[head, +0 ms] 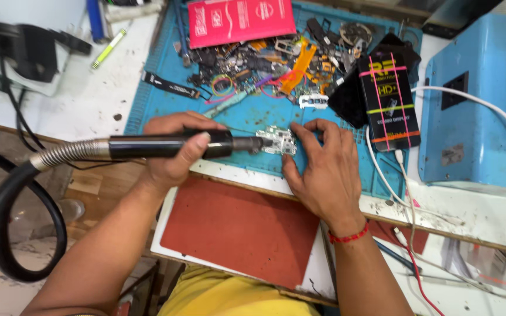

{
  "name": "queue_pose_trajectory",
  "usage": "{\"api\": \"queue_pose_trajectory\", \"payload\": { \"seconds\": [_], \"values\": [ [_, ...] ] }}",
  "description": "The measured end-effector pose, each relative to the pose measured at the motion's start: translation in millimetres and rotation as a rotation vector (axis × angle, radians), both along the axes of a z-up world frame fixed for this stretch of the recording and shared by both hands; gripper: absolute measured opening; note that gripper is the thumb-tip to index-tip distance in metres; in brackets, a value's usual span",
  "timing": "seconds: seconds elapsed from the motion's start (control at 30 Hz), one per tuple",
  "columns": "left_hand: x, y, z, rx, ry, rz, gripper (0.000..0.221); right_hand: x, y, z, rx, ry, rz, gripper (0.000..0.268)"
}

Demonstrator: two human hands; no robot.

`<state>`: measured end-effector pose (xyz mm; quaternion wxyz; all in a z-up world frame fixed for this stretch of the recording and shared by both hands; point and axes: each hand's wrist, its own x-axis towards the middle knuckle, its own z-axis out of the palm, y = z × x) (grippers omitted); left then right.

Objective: The person heats a circuit board with a heat gun, holding the component in place with their hand.

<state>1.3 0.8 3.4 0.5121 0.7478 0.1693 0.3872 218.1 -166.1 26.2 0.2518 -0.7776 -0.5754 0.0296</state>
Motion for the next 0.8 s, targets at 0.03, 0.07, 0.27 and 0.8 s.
{"api": "queue_pose_trajectory", "payload": {
  "seconds": [0.03,0.07,0.27,0.8],
  "values": [
    [-0.4,-0.2,0.7,0.035,0.011,-0.019,0.032,-0.5,0.7,-0.3,0.007,-0.012,0.005,0.049],
    [0.1,-0.3,0.5,0.02,0.02,0.012,0.032,0.3,1.1,-0.4,0.014,-0.025,0.011,0.048],
    [8.1,5.5,-1.3,-0.016,-0.056,-0.102,0.028,5.0,1.2,0.2,0.028,-0.015,0.014,0.05],
    [-6.0,8.1,-3.6,-0.055,-0.067,-0.068,0.024,-5.2,3.7,2.1,-0.116,-0.033,-0.027,0.053]
  ]
}}
